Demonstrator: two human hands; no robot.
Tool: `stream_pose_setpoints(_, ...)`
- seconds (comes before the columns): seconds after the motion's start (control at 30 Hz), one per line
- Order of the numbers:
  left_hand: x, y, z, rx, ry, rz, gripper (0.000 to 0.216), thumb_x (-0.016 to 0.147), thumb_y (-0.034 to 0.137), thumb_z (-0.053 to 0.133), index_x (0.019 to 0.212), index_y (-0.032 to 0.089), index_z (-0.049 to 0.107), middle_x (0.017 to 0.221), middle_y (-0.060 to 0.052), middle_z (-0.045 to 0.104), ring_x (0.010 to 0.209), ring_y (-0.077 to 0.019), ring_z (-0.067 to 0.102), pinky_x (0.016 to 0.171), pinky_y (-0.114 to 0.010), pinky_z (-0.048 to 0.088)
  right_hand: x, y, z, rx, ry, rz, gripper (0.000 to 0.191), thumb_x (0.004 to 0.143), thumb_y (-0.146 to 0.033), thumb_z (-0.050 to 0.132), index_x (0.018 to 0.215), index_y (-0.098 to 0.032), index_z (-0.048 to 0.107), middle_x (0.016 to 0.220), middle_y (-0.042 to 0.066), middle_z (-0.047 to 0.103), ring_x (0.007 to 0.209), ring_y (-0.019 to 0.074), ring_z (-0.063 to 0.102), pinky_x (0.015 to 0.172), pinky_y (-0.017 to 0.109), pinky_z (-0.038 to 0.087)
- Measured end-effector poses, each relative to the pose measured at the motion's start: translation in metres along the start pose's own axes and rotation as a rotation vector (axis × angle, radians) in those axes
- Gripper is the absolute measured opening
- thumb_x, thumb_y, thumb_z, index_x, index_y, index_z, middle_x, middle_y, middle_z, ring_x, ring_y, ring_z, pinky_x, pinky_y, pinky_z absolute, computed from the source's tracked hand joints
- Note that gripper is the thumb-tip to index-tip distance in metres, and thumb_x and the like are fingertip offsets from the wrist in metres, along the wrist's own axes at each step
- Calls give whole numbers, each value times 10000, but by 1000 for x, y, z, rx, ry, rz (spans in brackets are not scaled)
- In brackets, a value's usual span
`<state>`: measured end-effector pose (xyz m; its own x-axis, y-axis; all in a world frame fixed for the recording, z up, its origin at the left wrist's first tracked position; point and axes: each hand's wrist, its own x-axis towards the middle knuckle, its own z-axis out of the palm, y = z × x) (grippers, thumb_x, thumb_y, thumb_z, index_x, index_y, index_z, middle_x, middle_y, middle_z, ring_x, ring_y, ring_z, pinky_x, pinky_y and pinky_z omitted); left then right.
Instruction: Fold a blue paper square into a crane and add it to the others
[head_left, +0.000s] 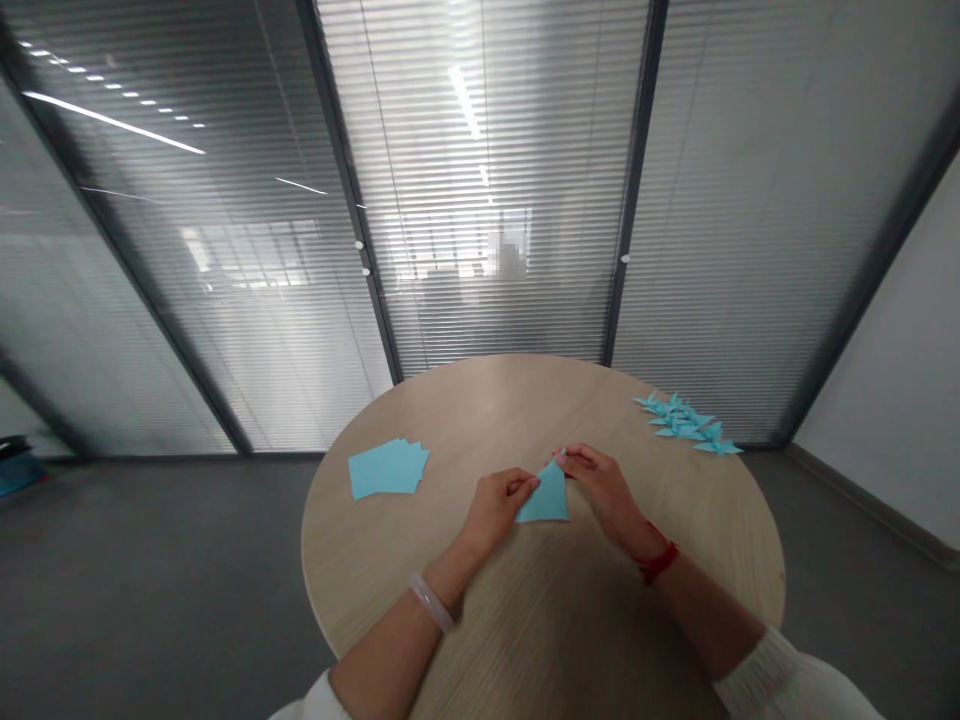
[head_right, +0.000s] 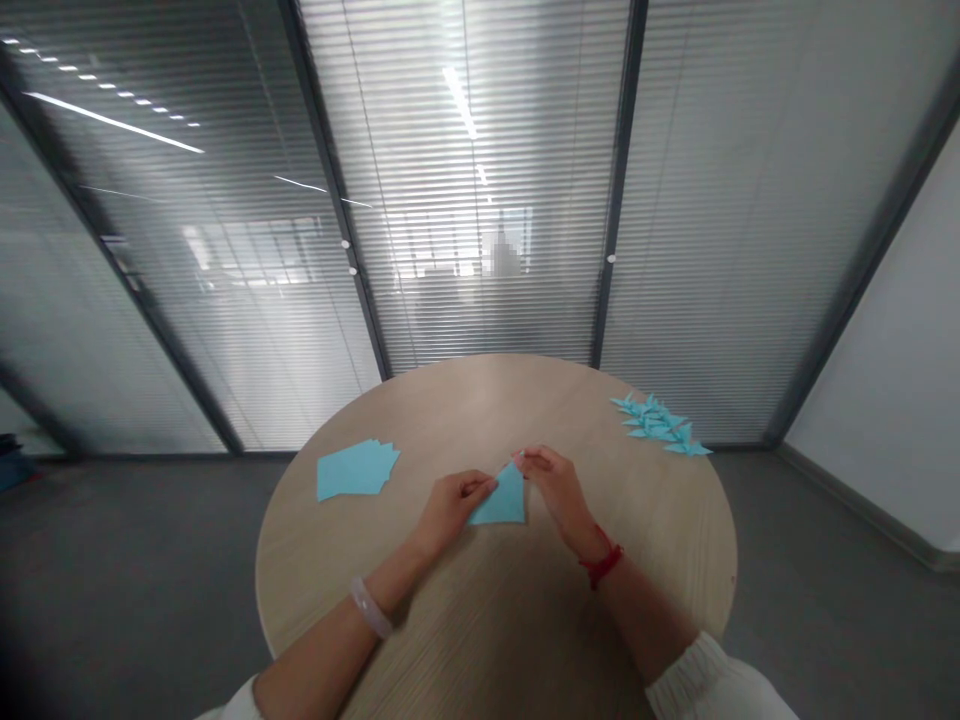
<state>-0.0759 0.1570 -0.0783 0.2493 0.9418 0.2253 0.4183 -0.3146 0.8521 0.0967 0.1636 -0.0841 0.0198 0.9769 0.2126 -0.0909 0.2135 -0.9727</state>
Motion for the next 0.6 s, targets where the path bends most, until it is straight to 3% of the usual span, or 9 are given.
stream_pose_setpoints(0.17,-1,2,0,0,-24,7,342,779,425,554,781,130,726,620,-23,620,539,-116,450,518,-222,313,0,3,1,11,-81,34,405,579,-546,752,743,-187,667,695,36,690,648,205,634,614,308,494)
stream_pose_setpoints(0.4,4,-3,-4,-95,-8,-18,326,756,448,578,740,148,706,587,-20,628,563,-144,546,552,-233,384,6,7,-9,-29,140,-17,418,608,-578,715,721,-178,672,653,39,675,626,207,612,560,291,467)
stream_pose_setpoints(0.6,7,-4,-10,-277,29,-83,307,727,457,619,714,157,680,653,-44,690,611,-169,610,626,-267,464,4,1,-11,34,238,-32,354,614,-496,742,715,-164,675,653,28,665,602,183,588,558,279,448)
